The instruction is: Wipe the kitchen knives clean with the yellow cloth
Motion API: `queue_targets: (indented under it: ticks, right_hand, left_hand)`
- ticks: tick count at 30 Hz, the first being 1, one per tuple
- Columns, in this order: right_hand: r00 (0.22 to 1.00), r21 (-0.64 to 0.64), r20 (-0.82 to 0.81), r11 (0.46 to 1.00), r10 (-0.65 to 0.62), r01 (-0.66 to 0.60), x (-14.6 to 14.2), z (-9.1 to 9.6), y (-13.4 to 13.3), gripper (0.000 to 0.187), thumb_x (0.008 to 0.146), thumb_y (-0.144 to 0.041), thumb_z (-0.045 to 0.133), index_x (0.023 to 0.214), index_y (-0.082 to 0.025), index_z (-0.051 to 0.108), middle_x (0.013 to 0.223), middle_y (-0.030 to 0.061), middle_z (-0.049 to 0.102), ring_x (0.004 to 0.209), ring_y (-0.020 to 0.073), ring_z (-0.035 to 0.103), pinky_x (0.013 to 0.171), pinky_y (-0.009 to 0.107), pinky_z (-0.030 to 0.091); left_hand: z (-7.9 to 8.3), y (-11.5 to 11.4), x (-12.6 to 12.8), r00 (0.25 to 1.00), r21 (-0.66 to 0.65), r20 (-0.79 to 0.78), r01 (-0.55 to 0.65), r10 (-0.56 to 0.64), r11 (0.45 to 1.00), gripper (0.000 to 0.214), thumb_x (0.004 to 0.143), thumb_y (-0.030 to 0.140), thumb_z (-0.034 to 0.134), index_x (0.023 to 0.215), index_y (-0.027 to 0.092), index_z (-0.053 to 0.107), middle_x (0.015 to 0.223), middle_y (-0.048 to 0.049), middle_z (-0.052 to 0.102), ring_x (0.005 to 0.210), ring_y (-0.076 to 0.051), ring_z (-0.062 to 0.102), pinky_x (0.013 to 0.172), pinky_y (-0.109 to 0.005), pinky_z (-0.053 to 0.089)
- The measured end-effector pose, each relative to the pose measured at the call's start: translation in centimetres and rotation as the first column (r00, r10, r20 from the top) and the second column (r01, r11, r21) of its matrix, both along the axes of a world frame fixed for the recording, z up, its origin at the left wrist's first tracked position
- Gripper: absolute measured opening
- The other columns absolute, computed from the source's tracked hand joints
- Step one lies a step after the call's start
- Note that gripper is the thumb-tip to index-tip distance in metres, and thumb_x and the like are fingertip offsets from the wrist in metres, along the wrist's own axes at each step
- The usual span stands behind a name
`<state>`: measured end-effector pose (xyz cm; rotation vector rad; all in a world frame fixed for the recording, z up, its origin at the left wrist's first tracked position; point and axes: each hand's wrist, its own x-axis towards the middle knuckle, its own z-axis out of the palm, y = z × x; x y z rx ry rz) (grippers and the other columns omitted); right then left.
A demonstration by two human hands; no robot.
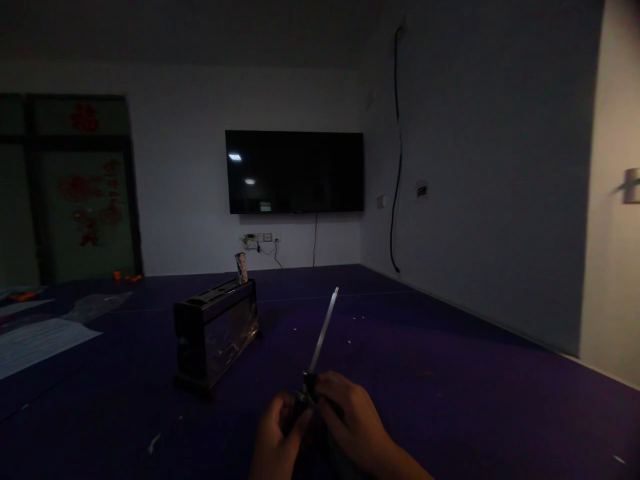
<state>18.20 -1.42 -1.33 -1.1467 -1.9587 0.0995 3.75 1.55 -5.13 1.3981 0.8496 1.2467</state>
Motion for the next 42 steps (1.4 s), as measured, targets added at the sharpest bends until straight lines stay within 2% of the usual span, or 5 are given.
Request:
queue_targets:
  ticks: [10,18,25,32,42]
  right_hand:
    - [0.999,0.053,0.043,0.999,0.008,-0.01,-0.3,-0.2,-0.4,0.024,0.074,-0.006,0.044,0.084,-0.019,0.061,0.085,0.0034,0.061,0.078,0.0147,0.059,0.067,0.023,0.044]
    - [0.997,0.056,0.032,0.996,0.065,-0.067,-0.9,0.4,-1.1,0.033,0.071,-0.005,0.044,0.091,-0.023,0.061,0.092,0.0024,0.062,0.081,0.0141,0.06,0.072,0.022,0.045]
    - [0.999,0.034,0.021,0.999,0.035,-0.036,-0.9,0.1,-0.9,0.027,0.071,-0.006,0.044,0.085,-0.021,0.062,0.087,0.003,0.062,0.082,0.0152,0.06,0.074,0.024,0.046]
    - [1.0,0.005,-0.014,1.0,-0.007,0.007,-0.6,-0.1,-0.5,0.027,0.072,-0.007,0.044,0.086,-0.02,0.063,0.087,0.0043,0.064,0.083,0.0163,0.06,0.075,0.026,0.046]
    - [0.999,-0.028,-0.041,0.999,-0.027,0.026,-0.1,-0.6,0.4,0.023,0.076,-0.009,0.042,0.082,-0.019,0.062,0.085,0.0047,0.064,0.079,0.0161,0.06,0.072,0.026,0.045]
  left_hand:
    - [-0.6,0.7,-0.1,0.996,0.091,-0.028,-0.08,0.083,0.993,0.045,0.058,0.058,0.066,0.07,0.019,0.049,0.062,0.0001,0.053,0.062,-0.016,0.051,0.057,-0.024,0.041]
    - [-1.0,1.5,-0.5,0.996,0.156,-0.077,-0.032,0.045,0.987,0.039,0.061,0.054,0.065,0.066,0.02,0.046,0.061,0.0023,0.049,0.061,-0.015,0.049,0.059,-0.024,0.04]
    - [-0.9,1.7,-0.3,0.996,0.122,-0.074,-0.046,0.056,0.991,0.039,0.059,0.053,0.067,0.066,0.018,0.049,0.063,0.0007,0.053,0.063,-0.016,0.051,0.06,-0.025,0.041]
    - [-0.9,1.2,0.0,0.996,0.026,0.033,-0.086,0.085,0.996,0.045,0.053,0.056,0.07,0.069,0.017,0.053,0.065,-0.0021,0.059,0.061,-0.017,0.055,0.056,-0.025,0.042]
    - [-0.3,0.3,-0.1,0.999,0.056,-0.012,-0.043,0.043,0.997,0.043,0.06,0.057,0.065,0.072,0.017,0.053,0.06,-0.0002,0.056,0.056,-0.014,0.05,0.052,-0.023,0.039]
